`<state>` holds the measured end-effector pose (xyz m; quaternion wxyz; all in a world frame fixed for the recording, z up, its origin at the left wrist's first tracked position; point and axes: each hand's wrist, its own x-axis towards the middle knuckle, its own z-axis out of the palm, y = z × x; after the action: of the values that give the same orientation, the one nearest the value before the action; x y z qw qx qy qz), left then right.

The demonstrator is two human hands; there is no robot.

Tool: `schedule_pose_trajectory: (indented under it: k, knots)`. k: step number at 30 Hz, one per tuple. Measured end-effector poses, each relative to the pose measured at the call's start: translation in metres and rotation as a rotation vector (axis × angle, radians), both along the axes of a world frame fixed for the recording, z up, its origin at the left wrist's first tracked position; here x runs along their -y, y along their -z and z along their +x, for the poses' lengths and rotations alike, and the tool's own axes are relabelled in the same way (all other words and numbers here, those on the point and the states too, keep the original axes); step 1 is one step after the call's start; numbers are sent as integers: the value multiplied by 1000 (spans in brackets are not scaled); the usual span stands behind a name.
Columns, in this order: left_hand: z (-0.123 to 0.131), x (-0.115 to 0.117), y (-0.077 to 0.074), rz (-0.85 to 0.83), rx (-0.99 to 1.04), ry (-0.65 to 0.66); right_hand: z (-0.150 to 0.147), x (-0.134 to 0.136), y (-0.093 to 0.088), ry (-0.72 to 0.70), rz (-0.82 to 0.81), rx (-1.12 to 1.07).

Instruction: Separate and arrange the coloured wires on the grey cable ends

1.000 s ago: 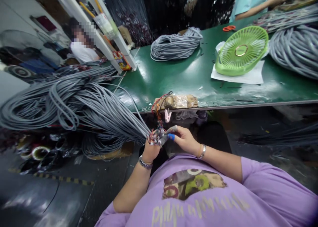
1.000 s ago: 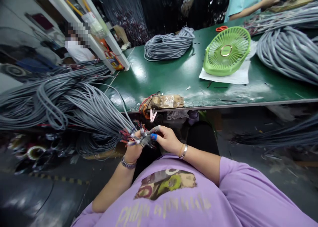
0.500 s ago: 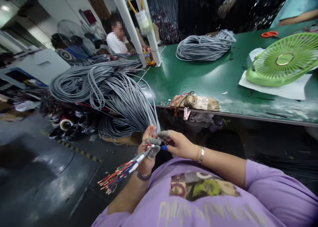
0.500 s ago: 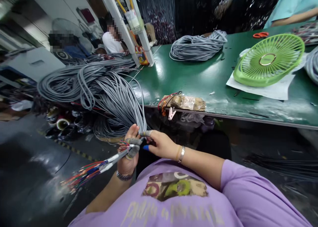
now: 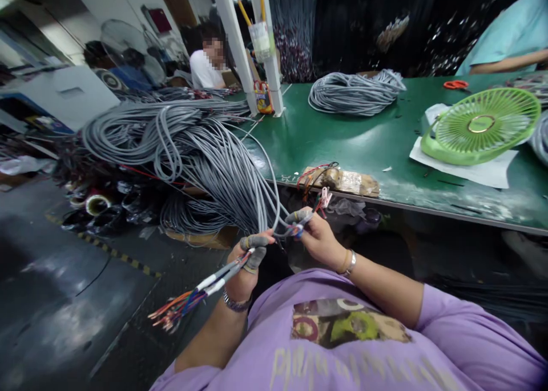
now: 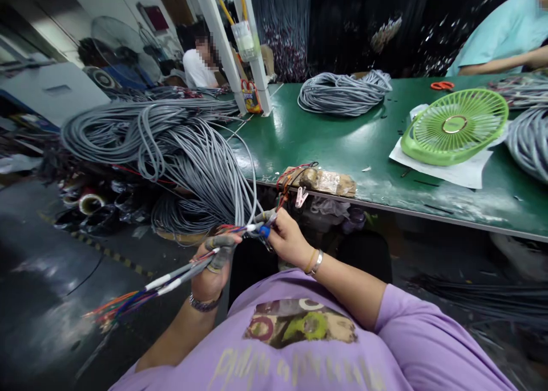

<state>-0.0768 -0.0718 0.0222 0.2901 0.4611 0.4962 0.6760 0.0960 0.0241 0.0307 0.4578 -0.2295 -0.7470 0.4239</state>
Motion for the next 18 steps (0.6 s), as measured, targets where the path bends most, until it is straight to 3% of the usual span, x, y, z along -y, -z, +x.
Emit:
schedule_pose_trajectory:
  k: [4, 7, 9, 13, 15, 18]
  knots:
    - [-3, -1, -4, 142, 160, -22, 7, -5, -8, 38, -180, -91]
    - [-6, 1, -5, 144, 201, -100, 10, -6, -14, 18, -199, -66]
    - [-6, 3, -6, 97, 92, -183, 9, -4, -15, -25, -149, -3]
    - [-2, 5, -9, -42, -311, -295, -3, 2, -8, -134, -119, -4]
    - [4, 4, -10, -65, -390, -267, -9, 4, -6, -178, -93, -26]
    - [13, 0, -7, -52, -307, -164, -13, 6, -9, -209, 19, 37]
